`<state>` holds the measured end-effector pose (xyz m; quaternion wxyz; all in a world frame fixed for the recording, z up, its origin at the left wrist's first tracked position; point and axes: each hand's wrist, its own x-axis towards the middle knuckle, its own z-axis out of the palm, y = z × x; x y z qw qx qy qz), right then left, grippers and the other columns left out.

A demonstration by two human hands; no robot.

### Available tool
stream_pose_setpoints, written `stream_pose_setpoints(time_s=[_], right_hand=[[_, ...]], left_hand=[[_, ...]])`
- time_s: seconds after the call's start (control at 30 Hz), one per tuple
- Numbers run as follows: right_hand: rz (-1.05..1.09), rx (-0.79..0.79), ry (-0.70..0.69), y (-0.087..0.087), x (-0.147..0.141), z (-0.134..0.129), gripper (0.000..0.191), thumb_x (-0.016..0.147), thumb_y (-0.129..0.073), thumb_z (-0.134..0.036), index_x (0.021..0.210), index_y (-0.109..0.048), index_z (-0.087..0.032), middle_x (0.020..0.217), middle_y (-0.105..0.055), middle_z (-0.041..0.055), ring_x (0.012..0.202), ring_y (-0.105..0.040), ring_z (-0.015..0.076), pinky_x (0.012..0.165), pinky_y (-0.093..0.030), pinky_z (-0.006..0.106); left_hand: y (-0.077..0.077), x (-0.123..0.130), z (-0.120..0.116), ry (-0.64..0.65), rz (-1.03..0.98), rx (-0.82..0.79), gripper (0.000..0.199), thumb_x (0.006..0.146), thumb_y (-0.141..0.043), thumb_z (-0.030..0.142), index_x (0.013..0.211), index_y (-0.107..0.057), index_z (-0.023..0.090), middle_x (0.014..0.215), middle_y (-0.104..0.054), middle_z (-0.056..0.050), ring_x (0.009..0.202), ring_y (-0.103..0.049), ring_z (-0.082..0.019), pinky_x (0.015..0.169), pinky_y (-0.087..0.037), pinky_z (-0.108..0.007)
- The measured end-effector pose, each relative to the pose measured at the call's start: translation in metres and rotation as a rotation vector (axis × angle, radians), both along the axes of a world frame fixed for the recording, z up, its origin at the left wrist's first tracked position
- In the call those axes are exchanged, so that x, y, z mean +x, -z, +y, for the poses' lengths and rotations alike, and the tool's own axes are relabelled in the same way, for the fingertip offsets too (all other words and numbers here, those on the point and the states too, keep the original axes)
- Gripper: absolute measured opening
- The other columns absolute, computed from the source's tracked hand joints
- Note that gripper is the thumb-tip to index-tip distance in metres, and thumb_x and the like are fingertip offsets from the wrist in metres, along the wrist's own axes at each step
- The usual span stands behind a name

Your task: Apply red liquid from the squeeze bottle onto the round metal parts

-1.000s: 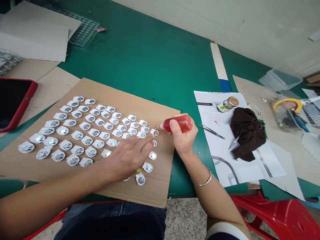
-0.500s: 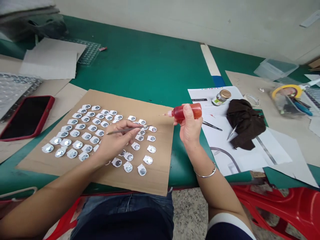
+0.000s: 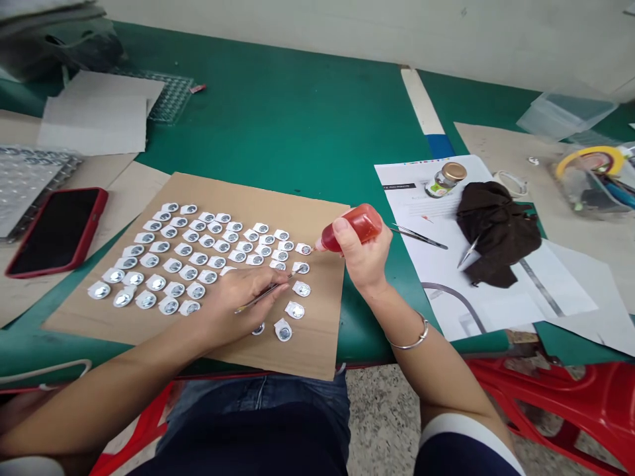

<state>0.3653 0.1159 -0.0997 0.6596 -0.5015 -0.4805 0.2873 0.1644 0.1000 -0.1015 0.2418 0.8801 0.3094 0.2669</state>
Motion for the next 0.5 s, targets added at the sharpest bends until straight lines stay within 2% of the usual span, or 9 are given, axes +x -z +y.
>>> stream_pose_setpoints(time_s=[0.1,0.37,0.5], right_hand=[[-0.036,-0.026,-0.014,-0.0001,-0.0010,-0.0015,0.028,0.075,-0.056,-0.049,0.072,-0.050,-0.022,0.054,-0.056,-0.0027,0.046,-0.056,0.0108,0.040,-0.041,0.025],[-0.019,-0.028,-0.018,-0.0014,-0.0016,-0.0021,0.028,0.072,-0.059,-0.049,0.073,-0.050,-0.023,0.057,-0.057,-0.0020,0.046,-0.055,0.0107,0.035,-0.037,0.024],[-0.093,-0.066,-0.032,0.0031,-0.0031,-0.0027,0.026,0.075,-0.057,-0.048,0.072,-0.050,-0.022,0.053,-0.056,-0.0033,0.049,-0.058,0.0125,0.049,-0.048,0.029]], left_hand=[[-0.0009,0.0007,0.0001,0.015,0.023,0.024,0.013,0.087,-0.045,0.015,0.088,-0.057,0.013,0.082,-0.065,-0.004,0.075,-0.063,-0.013,0.071,-0.051,-0.027],[-0.0034,-0.0001,-0.0007,0.057,0.172,0.059,0.013,0.085,-0.041,0.013,0.084,-0.054,0.013,0.075,-0.061,-0.004,0.070,-0.061,-0.015,0.068,-0.050,-0.029],[-0.0029,0.0026,-0.0061,0.130,0.272,0.193,0.016,0.081,-0.038,0.006,0.085,-0.052,0.012,0.075,-0.060,-0.007,0.070,-0.059,-0.018,0.065,-0.050,-0.032]])
